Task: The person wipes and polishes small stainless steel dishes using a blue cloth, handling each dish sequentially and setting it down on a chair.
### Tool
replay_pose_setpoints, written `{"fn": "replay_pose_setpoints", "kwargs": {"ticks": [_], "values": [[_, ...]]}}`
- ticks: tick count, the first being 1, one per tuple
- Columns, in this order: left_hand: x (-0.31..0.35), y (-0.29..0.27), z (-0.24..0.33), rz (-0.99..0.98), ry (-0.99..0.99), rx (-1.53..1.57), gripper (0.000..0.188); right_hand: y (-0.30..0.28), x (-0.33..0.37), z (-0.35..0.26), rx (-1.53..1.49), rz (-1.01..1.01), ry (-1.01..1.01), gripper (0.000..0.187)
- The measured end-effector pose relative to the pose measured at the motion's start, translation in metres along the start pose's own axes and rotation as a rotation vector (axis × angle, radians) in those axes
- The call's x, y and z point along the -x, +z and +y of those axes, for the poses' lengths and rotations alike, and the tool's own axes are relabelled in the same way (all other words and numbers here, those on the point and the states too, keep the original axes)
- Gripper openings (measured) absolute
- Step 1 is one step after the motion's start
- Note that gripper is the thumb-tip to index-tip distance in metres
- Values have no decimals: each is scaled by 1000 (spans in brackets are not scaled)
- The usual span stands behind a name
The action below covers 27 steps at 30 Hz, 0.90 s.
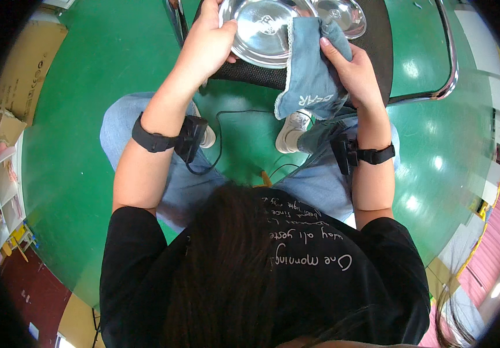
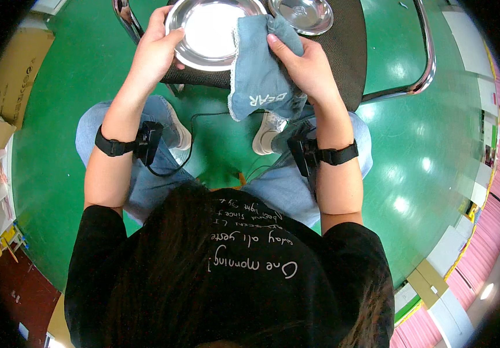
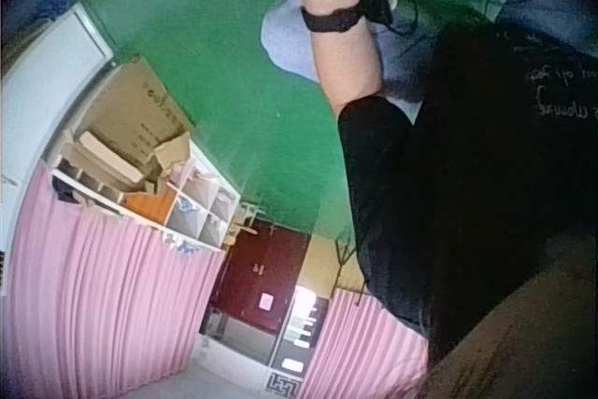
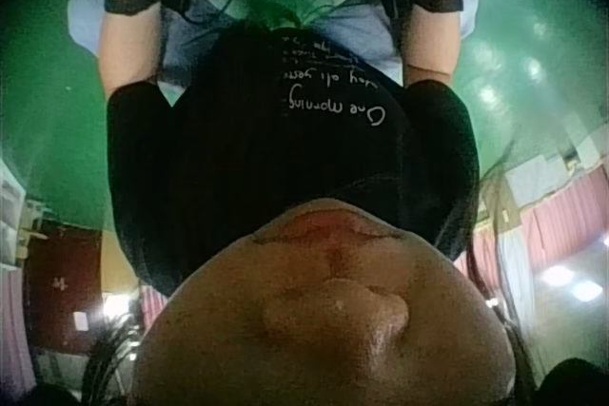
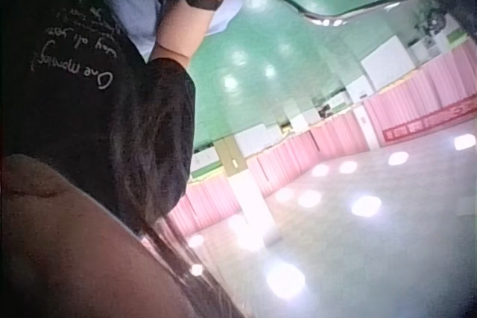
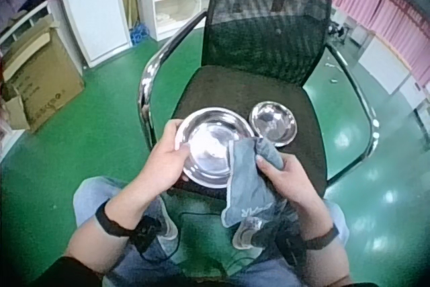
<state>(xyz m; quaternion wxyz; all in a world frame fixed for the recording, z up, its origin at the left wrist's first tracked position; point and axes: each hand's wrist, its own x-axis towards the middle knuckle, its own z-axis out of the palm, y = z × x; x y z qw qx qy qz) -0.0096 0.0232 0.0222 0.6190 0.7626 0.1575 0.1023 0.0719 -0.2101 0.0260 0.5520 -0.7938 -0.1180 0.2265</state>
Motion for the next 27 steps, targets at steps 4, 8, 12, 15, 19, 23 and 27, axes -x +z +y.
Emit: {"fn": "replay_pose_setpoints", "kwargs": {"ticks": [4,8,12,15,19,23,27], "values": [[-3,4,-15,55,235,-104,34,1,5,-8,10,-36,30,46],[-5,7,-17,96,259,-74,33,5,10,-11,-15,-62,70,46],[-6,7,-25,49,268,-95,33,12,9,-6,-131,-77,88,42],[-8,13,-31,38,422,-57,34,13,7,2,-219,-62,92,38],[-1,14,-21,-92,94,-26,49,9,-2,8,-296,42,114,31],[-2,10,-18,-214,67,87,49,2,-9,9,-450,247,174,35],[-4,4,-19,-89,210,-283,40,-4,-27,27,-677,479,189,38]]}}
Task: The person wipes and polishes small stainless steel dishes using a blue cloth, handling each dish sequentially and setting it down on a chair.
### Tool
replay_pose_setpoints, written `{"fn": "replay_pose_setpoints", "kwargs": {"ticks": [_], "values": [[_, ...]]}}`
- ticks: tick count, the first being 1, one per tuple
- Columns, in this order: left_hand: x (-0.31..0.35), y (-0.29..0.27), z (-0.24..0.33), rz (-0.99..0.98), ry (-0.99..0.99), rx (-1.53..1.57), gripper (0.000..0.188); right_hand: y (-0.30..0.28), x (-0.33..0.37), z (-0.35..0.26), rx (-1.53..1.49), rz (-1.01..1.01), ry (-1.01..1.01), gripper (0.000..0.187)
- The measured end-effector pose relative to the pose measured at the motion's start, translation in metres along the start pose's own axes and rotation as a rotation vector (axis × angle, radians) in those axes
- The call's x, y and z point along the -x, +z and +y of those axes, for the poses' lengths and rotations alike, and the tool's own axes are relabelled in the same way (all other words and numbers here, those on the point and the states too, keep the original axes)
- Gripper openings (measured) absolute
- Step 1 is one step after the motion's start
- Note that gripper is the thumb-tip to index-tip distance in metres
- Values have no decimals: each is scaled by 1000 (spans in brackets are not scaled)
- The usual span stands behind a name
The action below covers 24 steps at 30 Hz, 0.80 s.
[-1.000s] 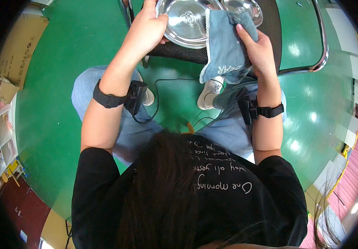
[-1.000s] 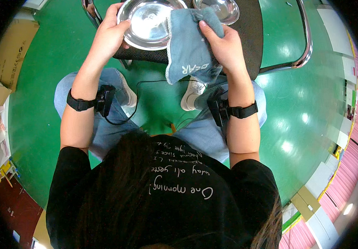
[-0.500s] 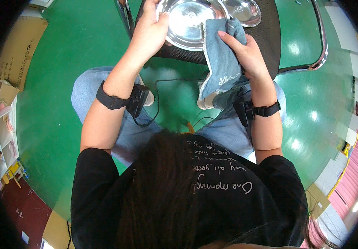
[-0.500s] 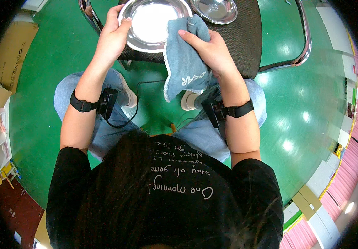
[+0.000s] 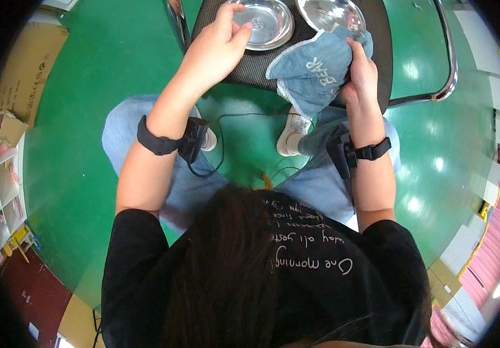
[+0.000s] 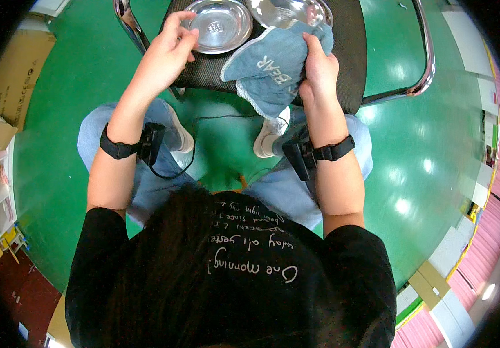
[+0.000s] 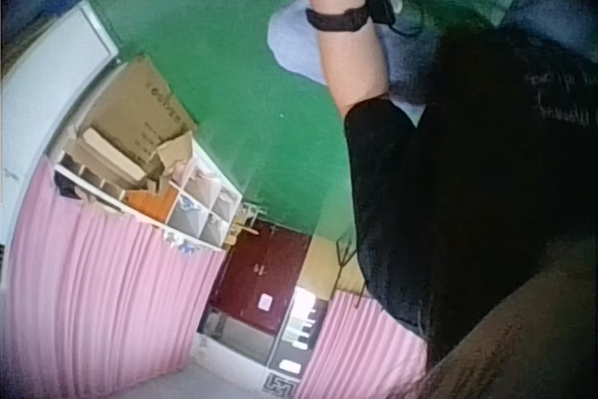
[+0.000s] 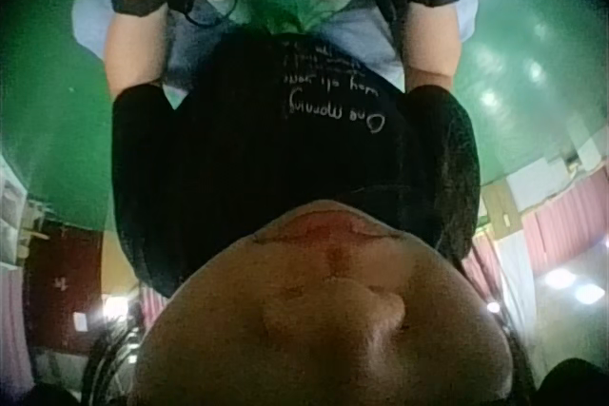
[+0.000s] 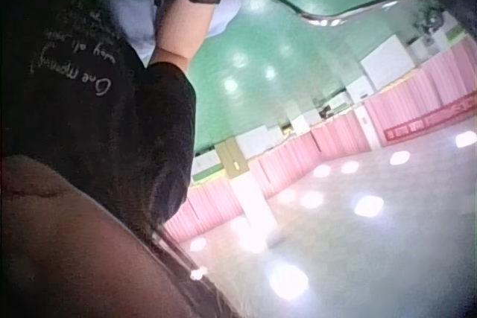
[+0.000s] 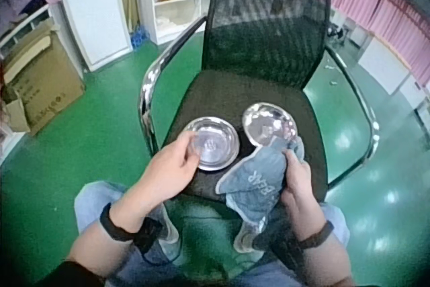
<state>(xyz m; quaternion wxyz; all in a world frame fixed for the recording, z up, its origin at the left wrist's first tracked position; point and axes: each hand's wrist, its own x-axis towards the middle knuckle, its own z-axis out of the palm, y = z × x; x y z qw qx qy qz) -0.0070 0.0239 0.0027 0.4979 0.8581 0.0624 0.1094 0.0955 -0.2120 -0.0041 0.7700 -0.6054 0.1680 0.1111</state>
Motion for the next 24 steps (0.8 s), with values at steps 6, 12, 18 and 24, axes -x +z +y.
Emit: {"fn": "replay_pose_setpoints", "kwargs": {"ticks": [6,12,18,24], "values": [[1,-2,-7,94,40,-584,34,-4,-26,15,-119,87,-7,37],[2,0,-2,31,-102,-661,30,3,-31,17,-134,125,-25,37],[-1,1,-6,-12,-98,-693,34,8,-38,19,-135,138,-23,36],[-4,2,-4,-82,-174,-735,40,5,-43,24,-137,86,71,36]]}}
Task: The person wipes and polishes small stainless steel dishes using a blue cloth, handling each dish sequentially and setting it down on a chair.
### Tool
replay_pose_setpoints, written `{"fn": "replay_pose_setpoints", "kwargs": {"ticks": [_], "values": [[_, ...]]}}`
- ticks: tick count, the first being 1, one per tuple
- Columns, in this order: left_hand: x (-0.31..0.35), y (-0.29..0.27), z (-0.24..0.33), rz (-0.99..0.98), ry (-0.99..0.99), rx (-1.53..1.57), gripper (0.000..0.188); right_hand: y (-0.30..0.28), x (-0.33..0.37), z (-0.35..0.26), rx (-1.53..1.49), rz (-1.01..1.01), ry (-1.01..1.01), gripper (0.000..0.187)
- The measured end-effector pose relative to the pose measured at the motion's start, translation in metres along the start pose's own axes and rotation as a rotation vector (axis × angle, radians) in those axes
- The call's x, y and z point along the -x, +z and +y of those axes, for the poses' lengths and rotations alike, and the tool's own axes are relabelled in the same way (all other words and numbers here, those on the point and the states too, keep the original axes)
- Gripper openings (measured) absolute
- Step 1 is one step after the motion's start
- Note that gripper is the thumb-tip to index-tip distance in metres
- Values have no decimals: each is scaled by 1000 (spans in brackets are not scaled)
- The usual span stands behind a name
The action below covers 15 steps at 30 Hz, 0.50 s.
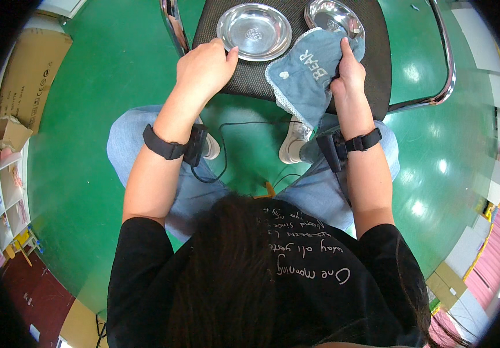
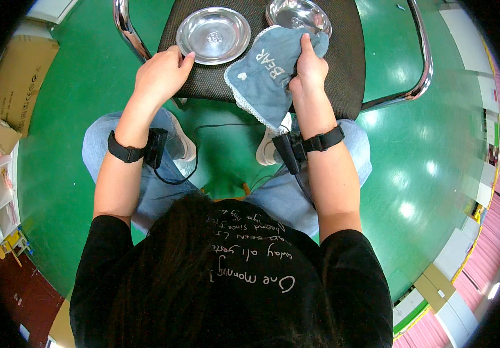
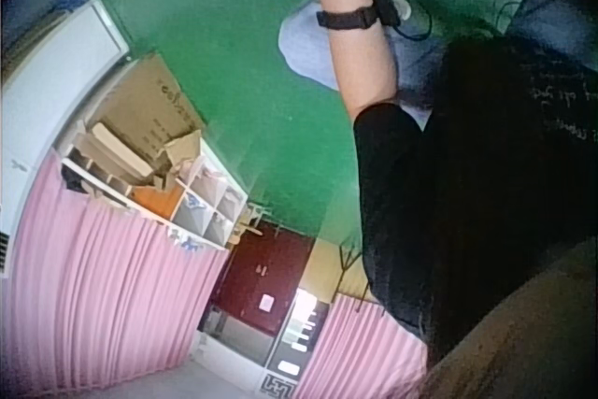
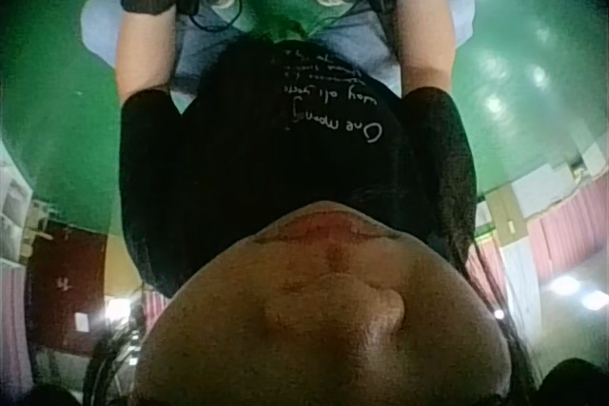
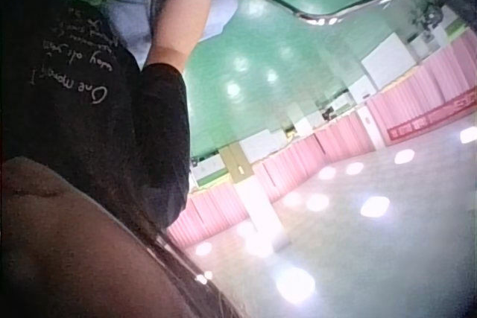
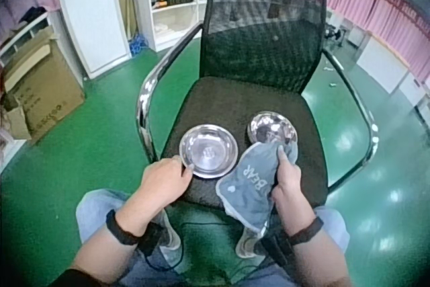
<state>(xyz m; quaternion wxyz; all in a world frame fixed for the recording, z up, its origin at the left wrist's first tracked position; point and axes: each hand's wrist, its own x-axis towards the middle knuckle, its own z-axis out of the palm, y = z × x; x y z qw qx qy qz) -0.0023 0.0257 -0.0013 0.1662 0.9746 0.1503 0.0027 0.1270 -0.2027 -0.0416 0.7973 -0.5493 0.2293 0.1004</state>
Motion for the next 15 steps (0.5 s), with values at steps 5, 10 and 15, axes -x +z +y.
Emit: {"fn": "replay_pose_setpoints", "kwargs": {"ticks": [5,10,15], "values": [[-13,7,3,18,-63,-5,54,-5,0,-4,-56,-117,75,40],[-21,14,1,58,-67,-21,52,0,19,-11,-62,-100,117,38],[-23,16,3,100,-71,-32,47,-6,20,-9,-53,-95,156,34]]}}
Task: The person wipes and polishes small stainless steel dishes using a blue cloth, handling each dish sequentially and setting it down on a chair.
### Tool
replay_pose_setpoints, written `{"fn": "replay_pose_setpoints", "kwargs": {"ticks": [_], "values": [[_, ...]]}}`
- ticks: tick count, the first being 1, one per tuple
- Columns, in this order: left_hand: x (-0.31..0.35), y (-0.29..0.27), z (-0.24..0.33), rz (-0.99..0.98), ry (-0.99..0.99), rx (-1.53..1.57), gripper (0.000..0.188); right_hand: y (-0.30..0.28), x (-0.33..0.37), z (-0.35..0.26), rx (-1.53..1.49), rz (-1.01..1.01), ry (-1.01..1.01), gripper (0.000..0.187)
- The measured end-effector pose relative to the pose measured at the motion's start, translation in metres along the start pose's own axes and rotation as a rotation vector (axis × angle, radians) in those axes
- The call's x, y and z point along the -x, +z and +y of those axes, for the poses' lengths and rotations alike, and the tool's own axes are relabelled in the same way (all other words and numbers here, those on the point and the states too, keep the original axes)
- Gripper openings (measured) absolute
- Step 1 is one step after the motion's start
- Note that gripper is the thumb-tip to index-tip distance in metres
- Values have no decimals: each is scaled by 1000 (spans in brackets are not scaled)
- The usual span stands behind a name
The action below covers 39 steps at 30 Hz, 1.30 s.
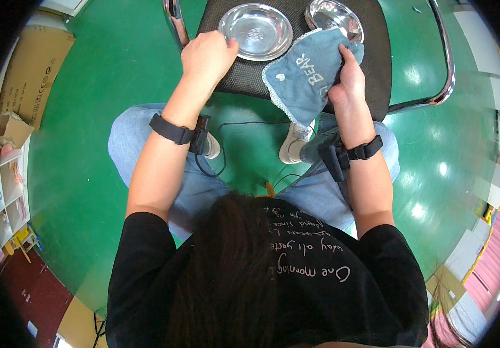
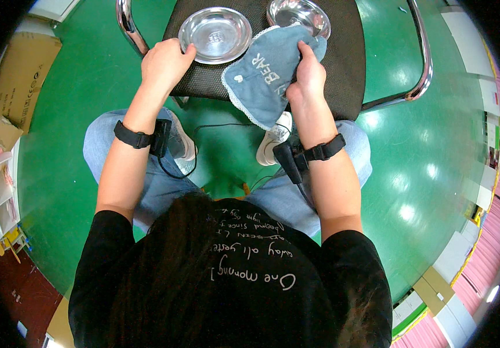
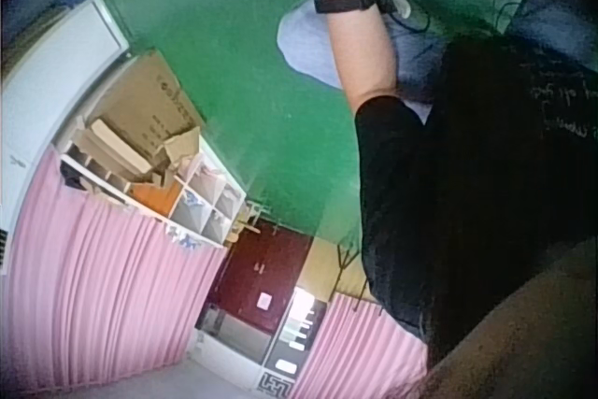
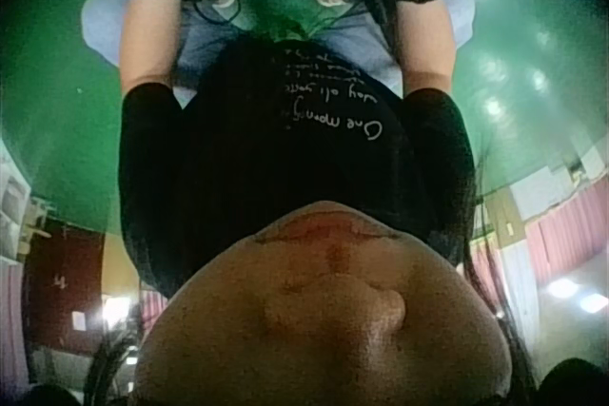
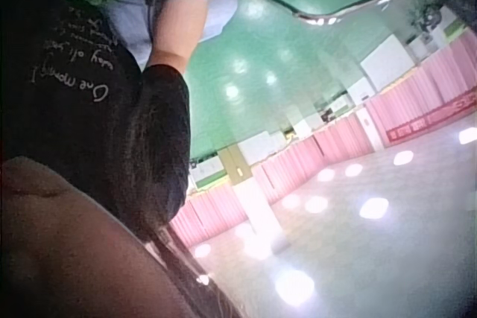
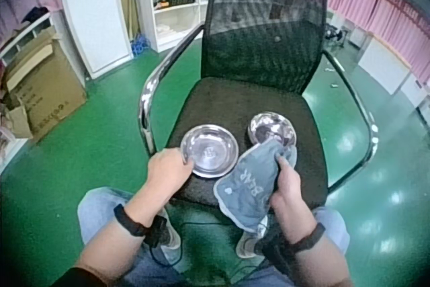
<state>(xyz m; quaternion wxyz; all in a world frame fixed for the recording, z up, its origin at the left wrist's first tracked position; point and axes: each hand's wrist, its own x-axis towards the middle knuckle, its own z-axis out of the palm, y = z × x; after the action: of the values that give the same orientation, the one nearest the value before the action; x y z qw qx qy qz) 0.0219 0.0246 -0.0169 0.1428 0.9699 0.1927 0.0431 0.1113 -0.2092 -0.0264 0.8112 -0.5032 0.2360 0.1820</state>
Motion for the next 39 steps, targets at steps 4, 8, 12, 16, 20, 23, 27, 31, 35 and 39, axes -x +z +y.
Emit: {"fn": "replay_pose_setpoints", "kwargs": {"ticks": [4,8,12,16,20,23,27,31,35,39], "values": [[1,-3,5,38,-9,14,42,0,13,2,26,-106,-16,35],[1,-3,1,169,3,40,38,16,38,12,309,-263,-179,34],[1,-6,4,236,26,88,35,16,38,25,871,-347,-613,41],[0,-5,0,311,80,108,31,20,45,26,1103,-390,-856,43],[-2,-2,-6,305,132,80,31,17,42,26,1099,-424,-842,45],[-3,0,-9,291,128,56,32,19,46,25,1111,-429,-843,45],[-6,7,-13,269,119,45,30,19,46,26,1103,-433,-853,44],[-7,11,-13,252,99,35,23,19,46,26,1090,-426,-835,44],[-7,10,-11,258,83,22,22,16,43,28,1094,-403,-852,45],[-5,6,-8,251,73,-11,21,17,49,22,1148,-393,-875,46]]}}
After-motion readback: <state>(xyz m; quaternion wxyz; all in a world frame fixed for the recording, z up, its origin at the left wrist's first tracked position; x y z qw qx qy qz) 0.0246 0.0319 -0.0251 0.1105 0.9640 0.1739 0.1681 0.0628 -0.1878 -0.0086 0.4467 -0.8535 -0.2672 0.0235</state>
